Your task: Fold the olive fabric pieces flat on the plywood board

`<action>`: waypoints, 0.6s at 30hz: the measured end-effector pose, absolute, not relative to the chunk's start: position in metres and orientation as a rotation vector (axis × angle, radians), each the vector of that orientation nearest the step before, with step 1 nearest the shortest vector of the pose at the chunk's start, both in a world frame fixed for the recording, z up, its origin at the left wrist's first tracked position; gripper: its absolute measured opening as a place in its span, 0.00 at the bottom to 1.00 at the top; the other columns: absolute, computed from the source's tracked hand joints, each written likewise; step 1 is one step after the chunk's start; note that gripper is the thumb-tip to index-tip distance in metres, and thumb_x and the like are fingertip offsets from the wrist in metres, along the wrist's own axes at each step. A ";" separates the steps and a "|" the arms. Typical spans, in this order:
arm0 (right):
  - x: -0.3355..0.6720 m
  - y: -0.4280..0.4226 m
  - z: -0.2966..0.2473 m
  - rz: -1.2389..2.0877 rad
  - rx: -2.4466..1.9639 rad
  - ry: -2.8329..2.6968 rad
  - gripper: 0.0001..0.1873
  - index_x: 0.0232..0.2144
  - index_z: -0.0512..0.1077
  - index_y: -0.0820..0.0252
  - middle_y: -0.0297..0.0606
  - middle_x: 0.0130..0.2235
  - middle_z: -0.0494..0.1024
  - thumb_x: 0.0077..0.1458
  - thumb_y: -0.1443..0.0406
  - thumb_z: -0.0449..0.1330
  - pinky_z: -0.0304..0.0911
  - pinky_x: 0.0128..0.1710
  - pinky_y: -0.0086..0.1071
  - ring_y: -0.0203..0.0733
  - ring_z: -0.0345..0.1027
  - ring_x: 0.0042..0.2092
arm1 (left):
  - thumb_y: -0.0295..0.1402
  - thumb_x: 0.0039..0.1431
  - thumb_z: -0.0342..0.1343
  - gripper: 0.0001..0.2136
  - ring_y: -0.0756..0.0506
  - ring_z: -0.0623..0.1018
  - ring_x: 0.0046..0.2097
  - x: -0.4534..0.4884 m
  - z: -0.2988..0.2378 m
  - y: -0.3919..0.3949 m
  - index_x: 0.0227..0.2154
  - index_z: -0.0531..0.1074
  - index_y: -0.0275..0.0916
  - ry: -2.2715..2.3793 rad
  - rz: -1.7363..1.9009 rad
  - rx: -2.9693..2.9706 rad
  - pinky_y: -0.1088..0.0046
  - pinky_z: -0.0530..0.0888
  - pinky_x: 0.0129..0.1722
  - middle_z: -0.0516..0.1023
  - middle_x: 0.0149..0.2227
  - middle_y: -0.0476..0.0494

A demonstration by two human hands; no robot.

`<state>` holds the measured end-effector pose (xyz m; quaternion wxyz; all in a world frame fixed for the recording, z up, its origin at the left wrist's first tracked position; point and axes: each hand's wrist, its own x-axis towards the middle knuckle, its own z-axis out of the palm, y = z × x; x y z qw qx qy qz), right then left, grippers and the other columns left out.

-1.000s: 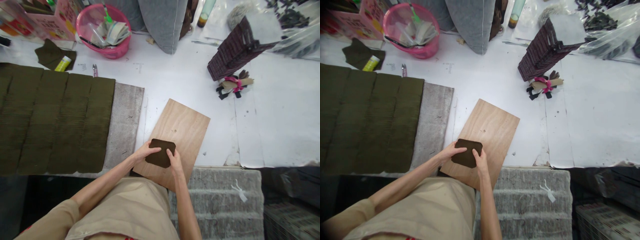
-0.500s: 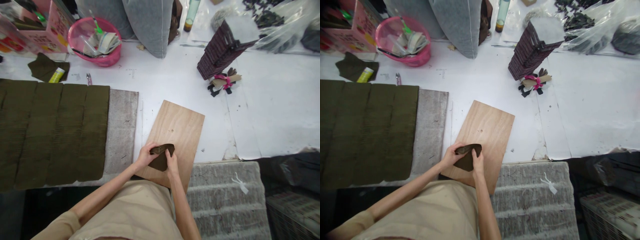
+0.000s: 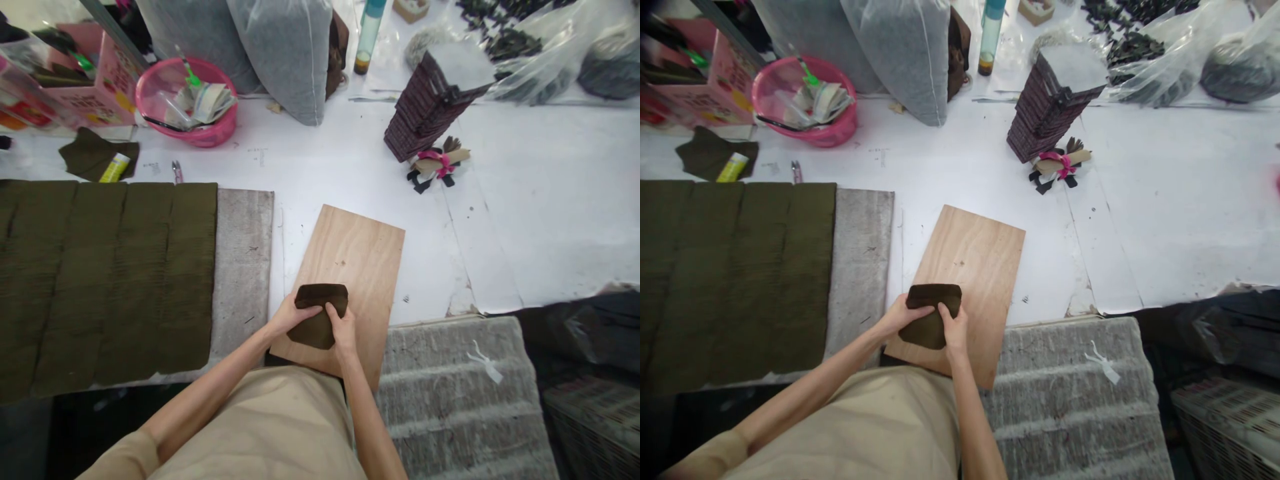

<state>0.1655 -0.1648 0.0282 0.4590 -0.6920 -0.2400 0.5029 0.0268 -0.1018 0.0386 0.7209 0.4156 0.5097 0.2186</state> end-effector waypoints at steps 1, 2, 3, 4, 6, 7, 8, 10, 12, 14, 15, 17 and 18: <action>0.165 -0.165 0.029 1.196 -1.718 -0.632 0.18 0.38 0.74 0.61 0.40 0.38 0.80 0.52 0.54 0.60 0.68 0.39 0.35 0.43 0.72 0.38 | 0.41 0.45 0.66 0.21 0.41 0.78 0.42 0.026 0.038 -0.103 0.41 0.76 0.34 1.105 0.465 0.818 0.66 0.74 0.44 0.80 0.41 0.40; 0.165 -0.165 0.030 1.149 -1.736 -0.685 0.17 0.38 0.74 0.60 0.39 0.39 0.80 0.51 0.55 0.62 0.67 0.42 0.35 0.42 0.72 0.39 | 0.41 0.45 0.66 0.22 0.41 0.79 0.42 0.025 0.038 -0.104 0.43 0.75 0.34 1.086 0.450 0.730 0.65 0.74 0.44 0.80 0.42 0.39; 0.165 -0.165 0.031 1.106 -1.752 -0.734 0.16 0.38 0.74 0.59 0.38 0.39 0.80 0.50 0.55 0.63 0.66 0.44 0.35 0.42 0.72 0.40 | 0.41 0.45 0.66 0.23 0.41 0.79 0.41 0.025 0.038 -0.105 0.44 0.74 0.34 1.077 0.446 0.674 0.64 0.75 0.44 0.80 0.43 0.38; 0.165 -0.165 0.030 1.091 -1.756 -0.753 0.16 0.38 0.75 0.58 0.38 0.39 0.80 0.49 0.55 0.64 0.65 0.45 0.35 0.42 0.72 0.40 | 0.41 0.45 0.66 0.23 0.41 0.79 0.41 0.024 0.038 -0.106 0.44 0.74 0.34 1.083 0.453 0.666 0.65 0.75 0.44 0.80 0.43 0.39; 0.166 -0.163 0.029 1.170 -1.721 -0.695 0.17 0.38 0.75 0.59 0.38 0.39 0.80 0.50 0.54 0.63 0.67 0.43 0.34 0.43 0.72 0.40 | 0.40 0.45 0.66 0.21 0.41 0.79 0.42 0.023 0.038 -0.106 0.41 0.76 0.35 1.128 0.478 0.778 0.66 0.74 0.45 0.81 0.42 0.41; 0.166 -0.161 0.027 1.237 -1.690 -0.644 0.18 0.39 0.75 0.60 0.39 0.38 0.80 0.51 0.53 0.62 0.68 0.40 0.34 0.43 0.73 0.39 | 0.41 0.44 0.66 0.19 0.41 0.78 0.42 0.022 0.038 -0.104 0.39 0.77 0.36 1.154 0.490 0.866 0.66 0.74 0.45 0.81 0.41 0.42; 0.165 -0.160 0.026 1.300 -1.663 -0.605 0.19 0.38 0.75 0.62 0.40 0.37 0.80 0.52 0.52 0.60 0.68 0.37 0.34 0.44 0.74 0.37 | 0.40 0.43 0.67 0.18 0.41 0.78 0.43 0.022 0.038 -0.103 0.37 0.77 0.36 1.184 0.508 0.942 0.67 0.73 0.46 0.81 0.40 0.42; 0.163 -0.158 0.025 1.370 -1.639 -0.582 0.20 0.35 0.75 0.63 0.41 0.34 0.81 0.52 0.52 0.60 0.68 0.34 0.34 0.44 0.74 0.34 | 0.41 0.41 0.68 0.19 0.41 0.78 0.43 0.021 0.037 -0.100 0.36 0.77 0.36 1.223 0.534 0.956 0.67 0.74 0.45 0.81 0.40 0.42; 0.160 -0.158 0.025 1.314 -1.659 -0.629 0.18 0.36 0.75 0.62 0.41 0.36 0.80 0.51 0.53 0.61 0.68 0.37 0.35 0.44 0.73 0.36 | 0.43 0.44 0.67 0.22 0.41 0.79 0.41 0.020 0.034 -0.100 0.39 0.76 0.35 1.199 0.488 0.752 0.66 0.75 0.43 0.81 0.40 0.39; 0.158 -0.159 0.027 1.184 -1.713 -0.749 0.15 0.37 0.75 0.59 0.40 0.39 0.80 0.50 0.56 0.62 0.65 0.44 0.36 0.44 0.72 0.40 | 0.46 0.46 0.64 0.24 0.41 0.80 0.38 0.020 0.031 -0.102 0.42 0.75 0.34 1.152 0.404 0.535 0.65 0.76 0.40 0.81 0.39 0.37; 0.158 -0.160 0.027 1.116 -1.742 -0.808 0.14 0.37 0.75 0.58 0.39 0.40 0.79 0.50 0.57 0.62 0.64 0.47 0.36 0.44 0.71 0.42 | 0.47 0.47 0.63 0.24 0.41 0.80 0.37 0.020 0.030 -0.103 0.41 0.75 0.34 1.139 0.377 0.482 0.65 0.76 0.39 0.81 0.39 0.37; 0.159 -0.159 0.026 1.073 -1.762 -0.823 0.14 0.36 0.75 0.58 0.39 0.38 0.79 0.50 0.57 0.62 0.64 0.46 0.36 0.44 0.71 0.41 | 0.46 0.46 0.64 0.22 0.42 0.80 0.37 0.021 0.028 -0.105 0.39 0.76 0.34 1.188 0.398 0.555 0.67 0.76 0.39 0.81 0.38 0.38; 0.159 -0.158 0.025 1.137 -1.741 -0.751 0.15 0.37 0.75 0.59 0.40 0.37 0.79 0.50 0.55 0.61 0.66 0.45 0.36 0.44 0.72 0.40 | 0.44 0.46 0.65 0.20 0.42 0.79 0.38 0.022 0.028 -0.105 0.38 0.76 0.35 1.227 0.435 0.668 0.67 0.76 0.40 0.81 0.38 0.39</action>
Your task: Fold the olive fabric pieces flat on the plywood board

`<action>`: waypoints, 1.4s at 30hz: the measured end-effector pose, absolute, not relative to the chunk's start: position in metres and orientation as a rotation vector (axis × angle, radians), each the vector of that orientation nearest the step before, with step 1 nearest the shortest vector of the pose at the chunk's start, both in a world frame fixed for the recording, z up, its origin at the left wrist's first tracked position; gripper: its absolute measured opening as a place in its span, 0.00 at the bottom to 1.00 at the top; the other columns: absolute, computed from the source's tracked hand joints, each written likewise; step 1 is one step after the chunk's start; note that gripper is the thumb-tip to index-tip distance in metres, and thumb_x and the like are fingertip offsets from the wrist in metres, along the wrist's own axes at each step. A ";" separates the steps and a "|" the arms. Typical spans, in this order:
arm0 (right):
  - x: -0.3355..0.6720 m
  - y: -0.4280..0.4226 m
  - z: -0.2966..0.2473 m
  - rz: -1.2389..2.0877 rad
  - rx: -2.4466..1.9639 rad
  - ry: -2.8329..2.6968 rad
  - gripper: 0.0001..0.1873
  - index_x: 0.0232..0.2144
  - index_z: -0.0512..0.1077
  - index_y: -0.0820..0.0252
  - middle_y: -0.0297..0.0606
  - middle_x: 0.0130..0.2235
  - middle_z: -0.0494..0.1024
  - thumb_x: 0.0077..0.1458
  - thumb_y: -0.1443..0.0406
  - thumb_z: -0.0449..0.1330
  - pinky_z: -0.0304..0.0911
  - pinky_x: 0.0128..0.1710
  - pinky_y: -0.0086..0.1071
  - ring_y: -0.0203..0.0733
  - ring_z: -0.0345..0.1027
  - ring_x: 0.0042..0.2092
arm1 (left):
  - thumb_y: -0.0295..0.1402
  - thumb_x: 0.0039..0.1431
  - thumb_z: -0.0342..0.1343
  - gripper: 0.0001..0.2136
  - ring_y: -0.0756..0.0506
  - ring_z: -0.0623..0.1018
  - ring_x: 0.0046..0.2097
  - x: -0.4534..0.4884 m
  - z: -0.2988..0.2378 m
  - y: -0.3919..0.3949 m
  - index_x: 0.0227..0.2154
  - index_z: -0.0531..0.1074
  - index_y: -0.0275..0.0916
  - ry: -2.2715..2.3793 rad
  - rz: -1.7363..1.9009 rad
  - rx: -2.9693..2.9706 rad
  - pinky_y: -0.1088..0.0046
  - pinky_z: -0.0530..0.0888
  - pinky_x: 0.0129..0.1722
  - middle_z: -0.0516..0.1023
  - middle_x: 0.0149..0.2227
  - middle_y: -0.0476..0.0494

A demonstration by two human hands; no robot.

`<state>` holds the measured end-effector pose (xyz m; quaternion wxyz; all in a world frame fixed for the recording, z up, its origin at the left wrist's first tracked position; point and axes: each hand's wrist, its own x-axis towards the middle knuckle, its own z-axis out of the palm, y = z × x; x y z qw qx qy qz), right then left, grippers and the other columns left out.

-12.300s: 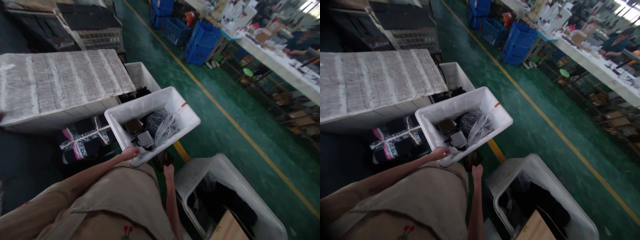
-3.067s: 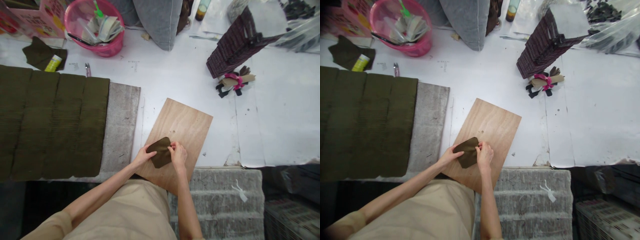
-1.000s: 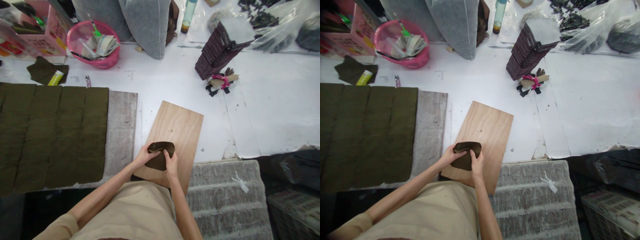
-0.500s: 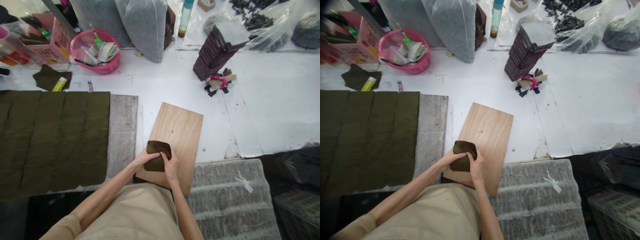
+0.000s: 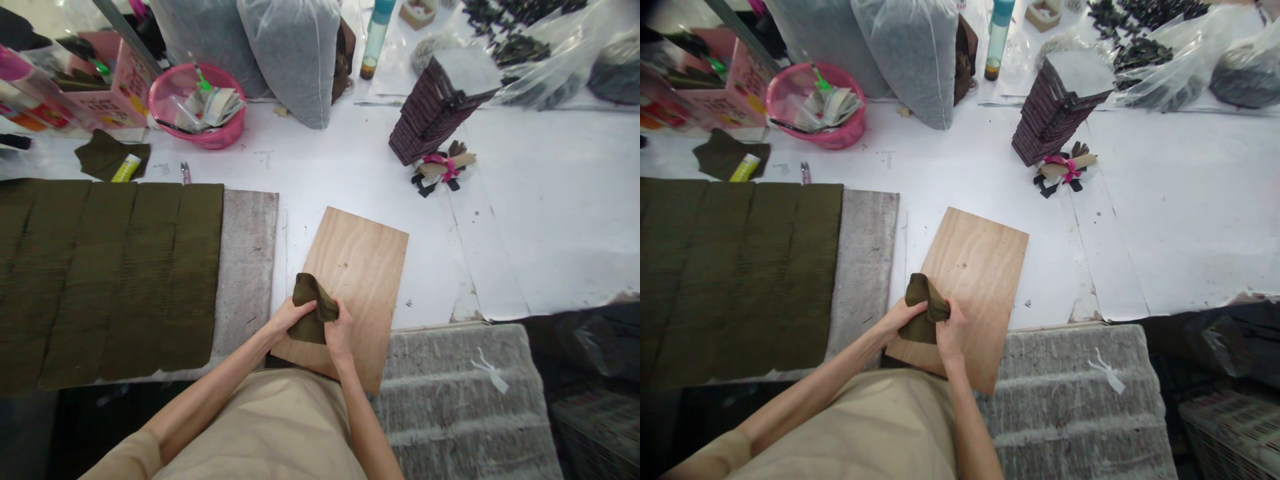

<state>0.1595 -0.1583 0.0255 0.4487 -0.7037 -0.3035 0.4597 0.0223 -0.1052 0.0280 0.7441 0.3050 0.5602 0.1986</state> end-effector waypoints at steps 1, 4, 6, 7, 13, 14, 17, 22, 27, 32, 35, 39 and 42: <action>0.160 -0.157 0.024 1.241 -1.703 -0.645 0.18 0.39 0.74 0.60 0.41 0.37 0.80 0.52 0.53 0.60 0.67 0.42 0.36 0.44 0.73 0.39 | 0.43 0.45 0.65 0.18 0.42 0.79 0.40 0.023 0.028 -0.104 0.37 0.77 0.36 1.257 0.476 0.808 0.68 0.75 0.42 0.81 0.38 0.41; 0.157 -0.154 0.022 1.456 -1.628 -0.369 0.25 0.39 0.73 0.64 0.44 0.35 0.80 0.55 0.48 0.54 0.69 0.36 0.37 0.45 0.74 0.36 | 0.40 0.44 0.66 0.16 0.41 0.77 0.45 0.024 0.028 -0.101 0.36 0.78 0.38 1.280 0.577 1.107 0.68 0.73 0.46 0.80 0.40 0.42; 0.155 -0.154 0.022 1.372 -1.675 -0.352 0.23 0.38 0.73 0.63 0.44 0.37 0.80 0.53 0.49 0.57 0.69 0.37 0.36 0.45 0.74 0.38 | 0.42 0.46 0.64 0.17 0.40 0.78 0.43 0.024 0.027 -0.099 0.37 0.77 0.36 1.238 0.518 0.999 0.66 0.74 0.44 0.81 0.39 0.40; 0.153 -0.155 0.022 1.283 -1.707 -0.404 0.21 0.38 0.73 0.62 0.43 0.38 0.80 0.51 0.50 0.59 0.69 0.40 0.36 0.45 0.74 0.40 | 0.45 0.49 0.62 0.19 0.40 0.79 0.41 0.024 0.026 -0.099 0.38 0.77 0.34 1.221 0.464 0.904 0.65 0.75 0.41 0.81 0.38 0.38; 0.156 -0.157 0.017 1.221 -1.603 -0.418 0.19 0.38 0.74 0.60 0.40 0.40 0.80 0.44 0.57 0.66 0.68 0.45 0.36 0.44 0.73 0.43 | 0.40 0.46 0.64 0.18 0.41 0.78 0.44 0.025 0.028 -0.098 0.39 0.76 0.36 1.273 0.562 1.082 0.65 0.73 0.46 0.80 0.41 0.41; 0.156 -0.155 0.016 1.272 -1.561 -0.342 0.19 0.38 0.74 0.60 0.40 0.39 0.80 0.45 0.56 0.66 0.69 0.43 0.36 0.44 0.74 0.41 | 0.38 0.45 0.65 0.18 0.41 0.77 0.46 0.025 0.028 -0.097 0.40 0.76 0.37 1.274 0.611 1.170 0.66 0.72 0.48 0.79 0.42 0.42; 0.153 -0.151 0.013 1.282 -1.513 -0.231 0.20 0.39 0.73 0.61 0.41 0.39 0.81 0.48 0.54 0.64 0.71 0.40 0.36 0.43 0.75 0.39 | 0.38 0.45 0.64 0.19 0.41 0.78 0.45 0.024 0.029 -0.095 0.41 0.75 0.36 1.248 0.579 1.051 0.65 0.73 0.47 0.80 0.42 0.40; 0.152 -0.147 0.016 1.255 -1.512 -0.214 0.22 0.40 0.73 0.61 0.40 0.40 0.81 0.43 0.57 0.68 0.71 0.42 0.37 0.44 0.75 0.40 | 0.44 0.48 0.64 0.22 0.41 0.80 0.37 0.025 0.029 -0.100 0.41 0.75 0.33 1.183 0.449 0.626 0.66 0.77 0.38 0.81 0.38 0.39; 0.155 -0.144 0.016 1.366 -1.480 -0.169 0.20 0.38 0.74 0.61 0.41 0.39 0.81 0.44 0.56 0.67 0.72 0.39 0.37 0.45 0.76 0.38 | 0.43 0.43 0.67 0.23 0.42 0.80 0.39 0.023 0.032 -0.100 0.41 0.75 0.35 1.201 0.516 0.742 0.69 0.77 0.39 0.82 0.40 0.43; 0.153 -0.148 0.014 1.266 -1.546 -0.319 0.19 0.37 0.74 0.62 0.42 0.38 0.81 0.44 0.56 0.67 0.71 0.40 0.38 0.45 0.75 0.38 | 0.42 0.46 0.66 0.24 0.43 0.80 0.40 0.016 0.031 -0.091 0.44 0.73 0.35 1.116 0.465 0.679 0.69 0.76 0.41 0.81 0.42 0.41; 0.156 -0.149 0.015 1.151 -1.648 -0.528 0.24 0.39 0.73 0.61 0.42 0.41 0.80 0.40 0.56 0.69 0.68 0.46 0.39 0.45 0.73 0.43 | 0.43 0.48 0.65 0.23 0.43 0.80 0.38 0.018 0.028 -0.086 0.44 0.73 0.33 1.128 0.448 0.587 0.69 0.77 0.40 0.81 0.41 0.38; 0.163 -0.145 0.015 1.104 -1.720 -0.562 0.30 0.43 0.71 0.61 0.44 0.45 0.78 0.38 0.54 0.70 0.67 0.49 0.40 0.47 0.72 0.46 | 0.44 0.48 0.64 0.22 0.42 0.80 0.38 0.024 0.026 -0.084 0.41 0.75 0.33 1.130 0.410 0.622 0.67 0.76 0.40 0.81 0.39 0.38; 0.165 -0.143 0.012 1.416 -1.484 -0.245 0.25 0.43 0.72 0.62 0.45 0.43 0.79 0.46 0.52 0.65 0.70 0.44 0.39 0.46 0.74 0.43 | 0.42 0.45 0.66 0.21 0.41 0.78 0.45 0.026 0.027 -0.083 0.41 0.76 0.36 1.114 0.482 0.892 0.66 0.73 0.48 0.80 0.43 0.41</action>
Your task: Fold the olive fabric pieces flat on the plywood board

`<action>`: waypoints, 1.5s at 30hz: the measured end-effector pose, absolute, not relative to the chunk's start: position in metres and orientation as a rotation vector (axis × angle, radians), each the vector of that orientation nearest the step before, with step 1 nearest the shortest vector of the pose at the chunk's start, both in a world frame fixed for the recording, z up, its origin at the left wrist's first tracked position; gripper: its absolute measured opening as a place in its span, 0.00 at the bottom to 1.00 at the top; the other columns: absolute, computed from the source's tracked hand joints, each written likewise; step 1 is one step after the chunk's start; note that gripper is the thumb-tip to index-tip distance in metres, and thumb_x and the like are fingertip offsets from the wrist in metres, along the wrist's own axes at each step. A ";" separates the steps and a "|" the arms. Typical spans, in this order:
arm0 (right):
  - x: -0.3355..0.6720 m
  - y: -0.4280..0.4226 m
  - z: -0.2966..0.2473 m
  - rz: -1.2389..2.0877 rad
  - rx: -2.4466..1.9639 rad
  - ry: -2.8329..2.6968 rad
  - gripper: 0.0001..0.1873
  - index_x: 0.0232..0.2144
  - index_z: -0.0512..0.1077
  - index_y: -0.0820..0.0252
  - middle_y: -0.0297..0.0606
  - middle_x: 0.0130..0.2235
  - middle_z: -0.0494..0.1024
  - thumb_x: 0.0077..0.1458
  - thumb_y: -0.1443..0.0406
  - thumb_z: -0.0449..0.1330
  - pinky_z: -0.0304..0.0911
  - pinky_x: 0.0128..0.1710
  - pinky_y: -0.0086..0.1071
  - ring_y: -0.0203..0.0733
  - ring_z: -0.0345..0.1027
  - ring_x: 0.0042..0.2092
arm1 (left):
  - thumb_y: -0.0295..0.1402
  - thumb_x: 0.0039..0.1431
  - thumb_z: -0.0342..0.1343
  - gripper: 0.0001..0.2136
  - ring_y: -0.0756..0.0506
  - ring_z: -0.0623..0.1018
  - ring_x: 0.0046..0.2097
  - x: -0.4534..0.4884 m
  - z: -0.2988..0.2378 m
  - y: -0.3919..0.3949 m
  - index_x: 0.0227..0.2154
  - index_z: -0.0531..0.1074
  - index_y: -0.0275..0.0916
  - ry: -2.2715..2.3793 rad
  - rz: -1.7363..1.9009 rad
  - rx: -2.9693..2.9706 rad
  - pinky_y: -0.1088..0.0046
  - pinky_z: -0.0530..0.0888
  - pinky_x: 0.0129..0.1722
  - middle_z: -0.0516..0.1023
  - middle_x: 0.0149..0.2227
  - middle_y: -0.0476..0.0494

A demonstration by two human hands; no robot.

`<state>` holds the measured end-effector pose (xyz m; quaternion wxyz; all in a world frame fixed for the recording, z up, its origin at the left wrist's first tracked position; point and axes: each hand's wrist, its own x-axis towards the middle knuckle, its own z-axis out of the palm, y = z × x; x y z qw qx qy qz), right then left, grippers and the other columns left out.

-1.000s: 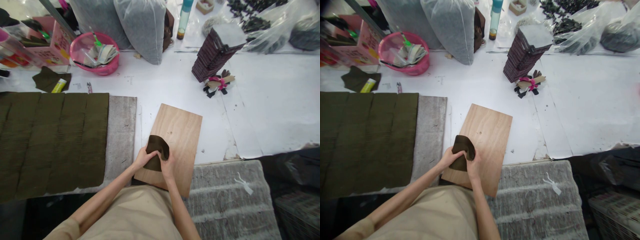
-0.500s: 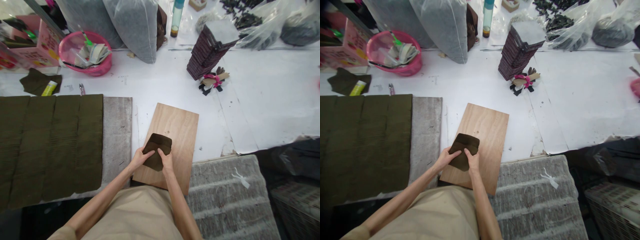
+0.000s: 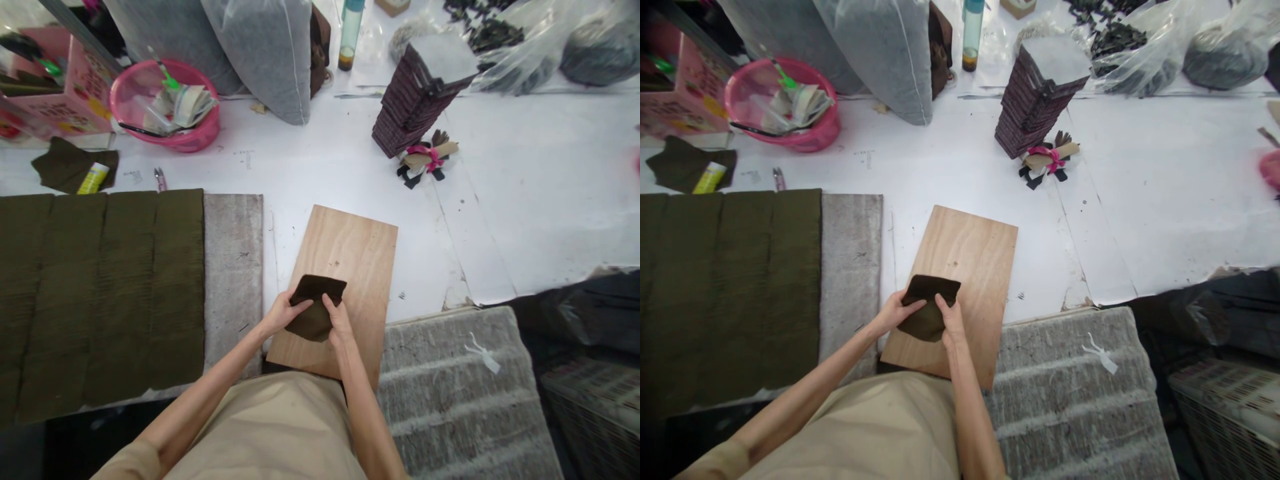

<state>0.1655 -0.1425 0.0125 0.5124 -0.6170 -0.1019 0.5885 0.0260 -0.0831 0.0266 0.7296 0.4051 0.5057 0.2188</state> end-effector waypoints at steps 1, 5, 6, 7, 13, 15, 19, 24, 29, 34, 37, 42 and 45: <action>0.166 -0.142 0.012 1.481 -1.425 -0.184 0.25 0.42 0.72 0.62 0.45 0.43 0.80 0.46 0.52 0.65 0.70 0.43 0.39 0.47 0.75 0.42 | 0.41 0.44 0.67 0.21 0.41 0.77 0.47 0.026 0.027 -0.083 0.41 0.76 0.37 1.113 0.510 0.956 0.66 0.72 0.50 0.80 0.44 0.42; 0.163 -0.142 0.011 1.447 -1.431 -0.172 0.24 0.41 0.72 0.62 0.44 0.42 0.80 0.43 0.56 0.68 0.71 0.43 0.38 0.46 0.75 0.41 | 0.43 0.47 0.65 0.23 0.42 0.79 0.43 0.027 0.026 -0.082 0.45 0.74 0.36 1.089 0.434 0.746 0.65 0.75 0.46 0.81 0.42 0.40; 0.163 -0.142 0.012 1.410 -1.458 -0.196 0.24 0.41 0.72 0.62 0.44 0.42 0.80 0.42 0.57 0.68 0.71 0.42 0.38 0.45 0.75 0.41 | 0.44 0.47 0.65 0.24 0.42 0.80 0.41 0.027 0.025 -0.083 0.45 0.73 0.35 1.086 0.407 0.663 0.65 0.76 0.43 0.81 0.41 0.39; 0.163 -0.142 0.013 1.370 -1.489 -0.228 0.24 0.40 0.72 0.62 0.44 0.42 0.80 0.42 0.57 0.68 0.71 0.42 0.37 0.45 0.75 0.41 | 0.44 0.47 0.65 0.24 0.42 0.80 0.40 0.027 0.023 -0.083 0.45 0.73 0.35 1.083 0.393 0.605 0.65 0.76 0.42 0.81 0.40 0.39; 0.167 -0.140 0.016 1.269 -1.598 -0.371 0.23 0.39 0.72 0.62 0.42 0.39 0.80 0.41 0.58 0.68 0.71 0.40 0.36 0.44 0.75 0.39 | 0.42 0.44 0.67 0.24 0.43 0.80 0.39 0.027 0.018 -0.088 0.43 0.74 0.34 1.080 0.429 0.549 0.67 0.76 0.41 0.82 0.39 0.39; 0.167 -0.140 0.016 1.271 -1.603 -0.378 0.23 0.40 0.72 0.62 0.42 0.40 0.80 0.42 0.58 0.68 0.71 0.39 0.35 0.44 0.75 0.39 | 0.42 0.45 0.67 0.23 0.43 0.80 0.39 0.027 0.018 -0.088 0.43 0.75 0.34 1.069 0.436 0.545 0.68 0.76 0.41 0.82 0.39 0.39; 0.166 -0.140 0.012 1.265 -1.608 -0.402 0.23 0.41 0.73 0.63 0.42 0.39 0.80 0.42 0.57 0.68 0.71 0.39 0.35 0.44 0.75 0.39 | 0.41 0.44 0.67 0.23 0.42 0.80 0.39 0.027 0.018 -0.086 0.41 0.75 0.34 1.061 0.455 0.541 0.67 0.76 0.42 0.81 0.41 0.39; 0.166 -0.139 0.009 1.246 -1.652 -0.427 0.23 0.40 0.72 0.63 0.43 0.39 0.80 0.43 0.56 0.67 0.71 0.39 0.36 0.44 0.74 0.39 | 0.41 0.42 0.68 0.25 0.42 0.80 0.38 0.028 0.019 -0.086 0.43 0.74 0.34 1.057 0.458 0.504 0.66 0.76 0.42 0.81 0.40 0.38; 0.165 -0.147 0.017 1.102 -1.681 -0.742 0.14 0.37 0.74 0.59 0.40 0.40 0.78 0.49 0.58 0.63 0.67 0.47 0.38 0.44 0.72 0.43 | 0.43 0.45 0.66 0.23 0.43 0.80 0.37 0.028 0.017 -0.087 0.42 0.74 0.33 1.047 0.440 0.415 0.67 0.76 0.41 0.81 0.38 0.37; 0.168 -0.148 0.017 1.203 -1.649 -0.600 0.15 0.38 0.74 0.59 0.41 0.39 0.78 0.48 0.57 0.64 0.67 0.46 0.40 0.45 0.72 0.43 | 0.44 0.49 0.63 0.21 0.43 0.79 0.41 0.032 0.026 -0.087 0.42 0.75 0.35 1.074 0.488 0.644 0.66 0.74 0.45 0.80 0.41 0.39; 0.166 -0.145 0.013 1.384 -1.617 -0.364 0.19 0.37 0.74 0.63 0.44 0.36 0.80 0.49 0.54 0.62 0.70 0.38 0.41 0.47 0.74 0.37 | 0.41 0.48 0.65 0.19 0.42 0.76 0.48 0.034 0.030 -0.085 0.42 0.75 0.39 1.102 0.576 0.926 0.67 0.70 0.52 0.78 0.46 0.42; 0.161 -0.149 0.017 1.095 -1.713 -0.594 0.16 0.38 0.73 0.59 0.41 0.42 0.78 0.49 0.56 0.64 0.65 0.49 0.39 0.44 0.71 0.44 | 0.44 0.51 0.62 0.21 0.41 0.79 0.40 0.031 0.024 -0.087 0.44 0.73 0.35 1.068 0.387 0.629 0.63 0.75 0.43 0.80 0.41 0.39; 0.163 -0.149 0.017 1.200 -1.646 -0.504 0.17 0.39 0.74 0.60 0.41 0.41 0.79 0.46 0.57 0.65 0.66 0.48 0.40 0.45 0.72 0.44 | 0.43 0.49 0.63 0.18 0.41 0.78 0.42 0.029 0.023 -0.087 0.39 0.75 0.36 1.101 0.446 0.789 0.65 0.74 0.46 0.80 0.40 0.40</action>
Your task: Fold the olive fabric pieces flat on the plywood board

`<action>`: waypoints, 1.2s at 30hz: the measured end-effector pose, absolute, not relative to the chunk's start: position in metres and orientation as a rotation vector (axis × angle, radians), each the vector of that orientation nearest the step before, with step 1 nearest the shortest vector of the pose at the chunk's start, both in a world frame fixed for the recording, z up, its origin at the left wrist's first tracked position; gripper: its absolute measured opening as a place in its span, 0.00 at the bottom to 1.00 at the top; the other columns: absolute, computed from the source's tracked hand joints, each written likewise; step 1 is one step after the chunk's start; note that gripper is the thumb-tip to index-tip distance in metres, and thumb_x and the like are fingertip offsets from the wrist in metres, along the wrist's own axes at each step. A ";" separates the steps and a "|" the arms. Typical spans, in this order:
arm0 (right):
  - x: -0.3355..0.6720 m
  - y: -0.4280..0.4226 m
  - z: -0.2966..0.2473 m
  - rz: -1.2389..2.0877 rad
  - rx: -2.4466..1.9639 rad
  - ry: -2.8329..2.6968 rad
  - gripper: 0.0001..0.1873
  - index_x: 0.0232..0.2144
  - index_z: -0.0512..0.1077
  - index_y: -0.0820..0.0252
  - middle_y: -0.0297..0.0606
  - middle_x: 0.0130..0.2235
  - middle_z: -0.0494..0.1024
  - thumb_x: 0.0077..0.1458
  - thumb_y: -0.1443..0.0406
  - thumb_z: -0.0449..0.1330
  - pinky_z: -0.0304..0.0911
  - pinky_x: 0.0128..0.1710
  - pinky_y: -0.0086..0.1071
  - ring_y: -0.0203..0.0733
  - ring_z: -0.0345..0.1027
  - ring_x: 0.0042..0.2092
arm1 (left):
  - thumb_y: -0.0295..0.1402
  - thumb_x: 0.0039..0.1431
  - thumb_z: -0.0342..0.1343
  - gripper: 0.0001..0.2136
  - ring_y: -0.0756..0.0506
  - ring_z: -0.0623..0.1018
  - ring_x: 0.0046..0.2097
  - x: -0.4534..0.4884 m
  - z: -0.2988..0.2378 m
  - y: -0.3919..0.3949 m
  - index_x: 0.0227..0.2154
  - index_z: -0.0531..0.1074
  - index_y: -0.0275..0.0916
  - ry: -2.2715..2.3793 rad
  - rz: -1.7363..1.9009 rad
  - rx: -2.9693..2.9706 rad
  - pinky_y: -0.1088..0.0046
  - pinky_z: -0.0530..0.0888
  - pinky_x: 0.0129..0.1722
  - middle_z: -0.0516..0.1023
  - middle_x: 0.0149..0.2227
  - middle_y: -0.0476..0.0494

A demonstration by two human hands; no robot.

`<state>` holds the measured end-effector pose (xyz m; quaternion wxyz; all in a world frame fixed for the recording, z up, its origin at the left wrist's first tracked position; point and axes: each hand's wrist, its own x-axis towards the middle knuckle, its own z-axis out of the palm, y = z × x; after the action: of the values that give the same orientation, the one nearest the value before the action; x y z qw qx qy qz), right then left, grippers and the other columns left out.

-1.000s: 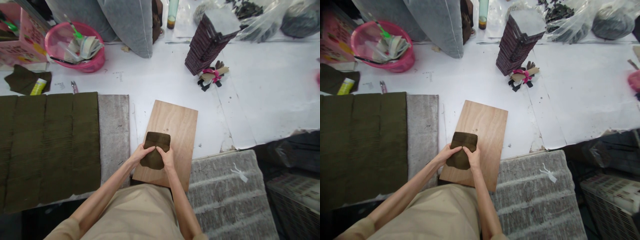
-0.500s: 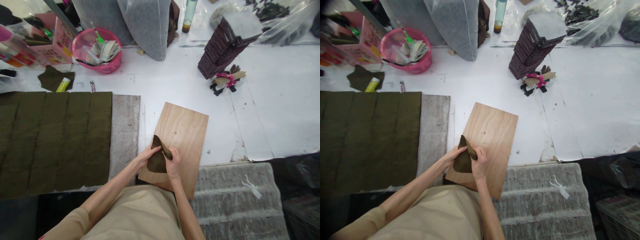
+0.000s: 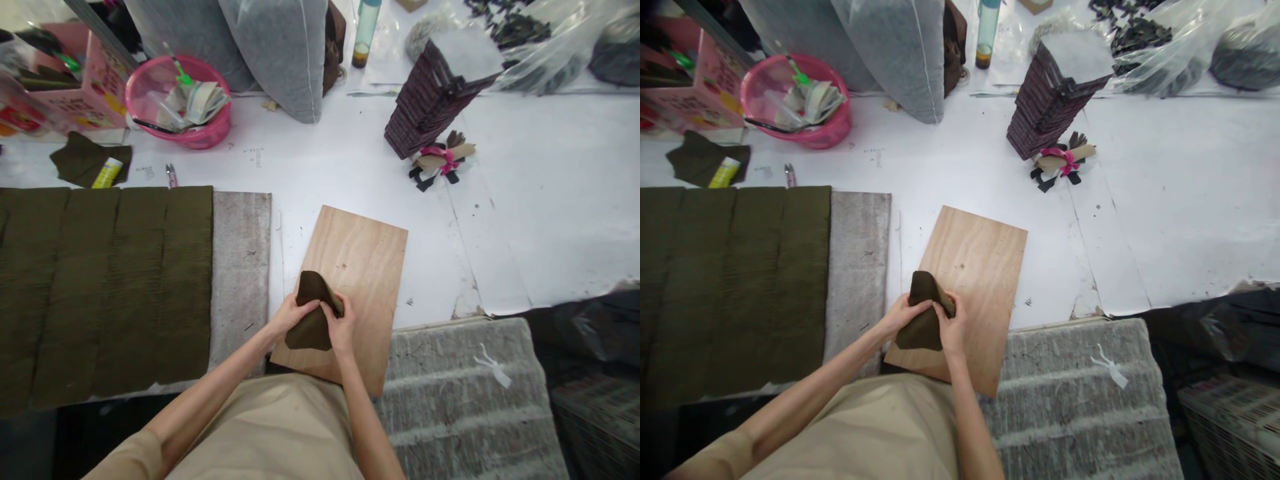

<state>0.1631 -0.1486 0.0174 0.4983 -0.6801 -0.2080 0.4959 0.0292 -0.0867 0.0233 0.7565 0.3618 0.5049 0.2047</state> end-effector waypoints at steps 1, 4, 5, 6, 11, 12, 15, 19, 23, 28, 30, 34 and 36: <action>0.164 -0.148 0.016 1.304 -1.593 -0.390 0.19 0.39 0.73 0.61 0.43 0.41 0.79 0.46 0.57 0.66 0.68 0.46 0.40 0.46 0.73 0.42 | 0.43 0.48 0.64 0.18 0.41 0.77 0.44 0.029 0.024 -0.086 0.38 0.76 0.37 1.109 0.487 0.897 0.65 0.73 0.48 0.80 0.41 0.41; 0.162 -0.145 0.014 1.457 -1.492 -0.185 0.21 0.40 0.73 0.63 0.44 0.40 0.80 0.46 0.56 0.65 0.70 0.42 0.41 0.47 0.74 0.40 | 0.42 0.45 0.66 0.20 0.41 0.77 0.47 0.029 0.025 -0.083 0.40 0.76 0.37 1.119 0.542 0.997 0.65 0.71 0.51 0.79 0.43 0.41; 0.160 -0.145 0.013 1.402 -1.511 -0.211 0.21 0.41 0.72 0.63 0.44 0.41 0.80 0.46 0.56 0.65 0.70 0.43 0.41 0.47 0.74 0.40 | 0.42 0.45 0.66 0.21 0.41 0.77 0.46 0.029 0.025 -0.083 0.41 0.75 0.36 1.116 0.510 0.920 0.64 0.72 0.49 0.79 0.43 0.39; 0.158 -0.145 0.013 1.310 -1.547 -0.267 0.21 0.41 0.72 0.62 0.42 0.41 0.80 0.46 0.56 0.66 0.69 0.45 0.40 0.46 0.74 0.41 | 0.43 0.46 0.65 0.22 0.41 0.78 0.43 0.028 0.024 -0.084 0.42 0.75 0.35 1.110 0.462 0.818 0.63 0.74 0.47 0.80 0.43 0.38; 0.159 -0.148 0.013 1.223 -1.590 -0.359 0.21 0.41 0.73 0.59 0.40 0.42 0.80 0.47 0.54 0.65 0.69 0.44 0.37 0.43 0.73 0.42 | 0.43 0.49 0.63 0.20 0.41 0.80 0.39 0.026 0.021 -0.087 0.40 0.76 0.33 1.116 0.418 0.804 0.63 0.76 0.42 0.81 0.38 0.41; 0.161 -0.149 0.013 1.320 -1.542 -0.313 0.21 0.41 0.73 0.60 0.40 0.41 0.80 0.48 0.54 0.64 0.70 0.42 0.37 0.44 0.74 0.41 | 0.42 0.48 0.63 0.19 0.41 0.79 0.40 0.026 0.022 -0.085 0.40 0.76 0.35 1.129 0.459 0.902 0.64 0.76 0.44 0.81 0.38 0.43; 0.161 -0.153 0.009 1.462 -1.473 -0.279 0.21 0.39 0.74 0.62 0.42 0.39 0.80 0.46 0.55 0.66 0.70 0.40 0.39 0.45 0.75 0.38 | 0.39 0.46 0.65 0.18 0.41 0.78 0.44 0.026 0.026 -0.079 0.40 0.76 0.37 1.151 0.537 1.063 0.65 0.74 0.48 0.81 0.41 0.46; 0.155 -0.155 0.007 1.258 -1.581 -0.423 0.19 0.39 0.75 0.61 0.39 0.39 0.80 0.45 0.58 0.67 0.67 0.46 0.36 0.43 0.72 0.41 | 0.41 0.47 0.64 0.22 0.41 0.80 0.39 0.027 0.025 -0.079 0.43 0.74 0.32 1.147 0.414 0.751 0.64 0.76 0.42 0.81 0.40 0.39; 0.157 -0.151 0.008 1.159 -1.620 -0.501 0.19 0.40 0.74 0.60 0.39 0.40 0.79 0.46 0.57 0.66 0.66 0.46 0.36 0.42 0.72 0.42 | 0.41 0.47 0.64 0.19 0.41 0.80 0.37 0.029 0.022 -0.084 0.38 0.75 0.32 1.167 0.409 0.729 0.64 0.76 0.40 0.81 0.37 0.39; 0.158 -0.148 0.008 1.413 -1.504 -0.244 0.20 0.40 0.73 0.61 0.43 0.40 0.80 0.49 0.54 0.62 0.69 0.41 0.39 0.46 0.74 0.39 | 0.34 0.43 0.66 0.19 0.41 0.77 0.46 0.030 0.023 -0.080 0.41 0.76 0.37 1.127 0.552 1.094 0.64 0.72 0.50 0.80 0.43 0.43; 0.157 -0.149 0.010 1.253 -1.588 -0.371 0.17 0.39 0.74 0.60 0.42 0.41 0.79 0.49 0.57 0.63 0.67 0.46 0.38 0.45 0.73 0.43 | 0.38 0.46 0.64 0.20 0.41 0.78 0.43 0.031 0.021 -0.079 0.42 0.75 0.35 1.118 0.492 0.934 0.63 0.74 0.46 0.80 0.41 0.40; 0.157 -0.148 0.013 1.079 -1.651 -0.608 0.14 0.40 0.74 0.59 0.40 0.42 0.78 0.49 0.62 0.62 0.63 0.51 0.38 0.44 0.71 0.46 | 0.42 0.47 0.64 0.20 0.41 0.80 0.39 0.033 0.018 -0.082 0.39 0.75 0.33 1.139 0.445 0.741 0.63 0.76 0.43 0.81 0.37 0.39; 0.160 -0.146 0.013 1.180 -1.621 -0.519 0.16 0.41 0.74 0.61 0.41 0.41 0.79 0.49 0.60 0.61 0.67 0.47 0.38 0.44 0.72 0.43 | 0.41 0.44 0.66 0.20 0.40 0.79 0.41 0.034 0.020 -0.082 0.38 0.76 0.34 1.160 0.487 0.821 0.64 0.75 0.44 0.81 0.38 0.41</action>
<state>0.1596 -0.1465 0.0133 0.5100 -0.6732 -0.2156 0.4902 0.0336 -0.0820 0.0202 0.7310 0.3730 0.5269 0.2212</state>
